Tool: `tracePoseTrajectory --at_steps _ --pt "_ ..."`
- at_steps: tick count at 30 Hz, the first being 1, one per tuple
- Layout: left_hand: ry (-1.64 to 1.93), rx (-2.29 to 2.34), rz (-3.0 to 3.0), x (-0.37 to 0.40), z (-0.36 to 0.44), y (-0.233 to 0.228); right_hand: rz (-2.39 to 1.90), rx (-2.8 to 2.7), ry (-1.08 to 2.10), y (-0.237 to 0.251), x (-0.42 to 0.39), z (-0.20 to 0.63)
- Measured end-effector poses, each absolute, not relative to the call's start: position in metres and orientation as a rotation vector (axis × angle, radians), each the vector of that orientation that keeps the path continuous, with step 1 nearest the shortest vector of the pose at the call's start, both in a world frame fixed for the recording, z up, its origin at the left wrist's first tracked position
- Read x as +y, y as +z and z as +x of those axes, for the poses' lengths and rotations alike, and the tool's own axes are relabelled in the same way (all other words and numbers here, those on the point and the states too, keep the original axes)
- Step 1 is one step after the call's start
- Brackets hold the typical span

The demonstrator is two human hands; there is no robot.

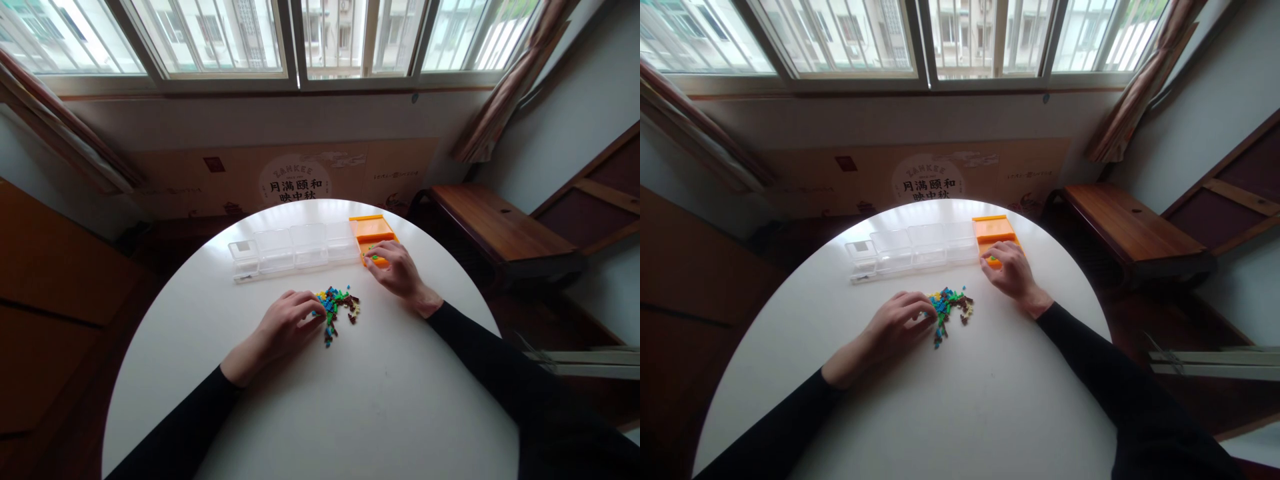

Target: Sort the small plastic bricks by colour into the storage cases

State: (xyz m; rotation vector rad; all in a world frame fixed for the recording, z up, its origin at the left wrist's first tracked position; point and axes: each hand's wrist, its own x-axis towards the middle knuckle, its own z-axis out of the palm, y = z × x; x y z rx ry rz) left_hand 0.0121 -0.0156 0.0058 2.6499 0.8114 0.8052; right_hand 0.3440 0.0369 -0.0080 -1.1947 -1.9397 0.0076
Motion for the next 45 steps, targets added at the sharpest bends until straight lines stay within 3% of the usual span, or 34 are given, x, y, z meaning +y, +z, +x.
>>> tracePoseTrajectory --at_steps 16,33,45 --pt "0.971 0.943 2.033 -0.025 0.024 0.009 -0.577 -2.326 0.154 -0.006 0.000 0.279" --pt "1.081 0.919 2.331 -0.023 0.022 0.009 -0.573 -2.247 0.396 0.001 -0.003 0.276" --pt "1.115 0.937 2.321 -0.023 0.021 0.009 -0.587 -2.218 0.226 0.001 -0.003 0.278"
